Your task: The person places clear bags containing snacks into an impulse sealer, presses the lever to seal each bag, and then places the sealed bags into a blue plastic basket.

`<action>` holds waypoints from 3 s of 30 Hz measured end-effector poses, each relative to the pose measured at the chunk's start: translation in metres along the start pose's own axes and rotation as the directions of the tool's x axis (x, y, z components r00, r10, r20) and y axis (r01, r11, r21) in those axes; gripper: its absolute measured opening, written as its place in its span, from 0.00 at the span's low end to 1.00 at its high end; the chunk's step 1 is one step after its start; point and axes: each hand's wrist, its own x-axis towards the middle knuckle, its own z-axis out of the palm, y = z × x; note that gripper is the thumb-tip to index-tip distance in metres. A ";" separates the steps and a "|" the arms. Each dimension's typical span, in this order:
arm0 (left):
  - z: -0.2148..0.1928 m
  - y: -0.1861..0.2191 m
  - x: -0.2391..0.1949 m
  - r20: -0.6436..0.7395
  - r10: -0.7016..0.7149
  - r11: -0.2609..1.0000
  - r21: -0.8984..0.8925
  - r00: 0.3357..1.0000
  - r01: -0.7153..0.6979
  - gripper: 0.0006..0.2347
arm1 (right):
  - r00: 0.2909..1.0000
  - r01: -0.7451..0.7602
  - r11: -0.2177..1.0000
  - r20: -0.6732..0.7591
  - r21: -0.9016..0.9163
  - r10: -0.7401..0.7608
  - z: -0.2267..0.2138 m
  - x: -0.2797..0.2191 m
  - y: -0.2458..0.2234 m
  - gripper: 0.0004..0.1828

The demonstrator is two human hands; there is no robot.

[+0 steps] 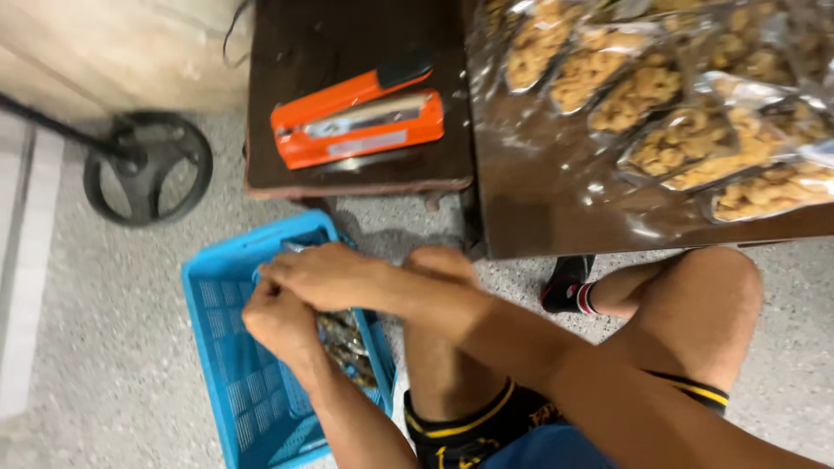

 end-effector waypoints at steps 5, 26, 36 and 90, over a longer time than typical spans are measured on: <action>0.077 0.099 -0.011 0.114 0.290 0.957 -0.038 0.950 -0.288 0.08 | 0.985 -0.127 0.992 -0.115 0.009 0.127 -0.138 -0.059 0.046 0.22; 0.234 0.122 -0.027 0.508 0.603 0.775 -0.556 0.615 -0.300 0.24 | 0.826 -0.528 0.441 -0.318 -0.726 0.465 -0.306 -0.184 0.221 0.09; 0.179 0.124 0.008 0.820 0.405 0.839 -0.509 0.405 0.191 0.35 | 0.904 -0.426 0.808 -0.145 -0.408 0.403 -0.283 -0.094 0.139 0.11; 0.142 0.089 0.072 0.781 -0.262 0.813 -0.137 0.567 0.566 0.24 | 0.581 -0.593 0.646 0.301 -0.480 0.757 -0.206 -0.045 0.174 0.53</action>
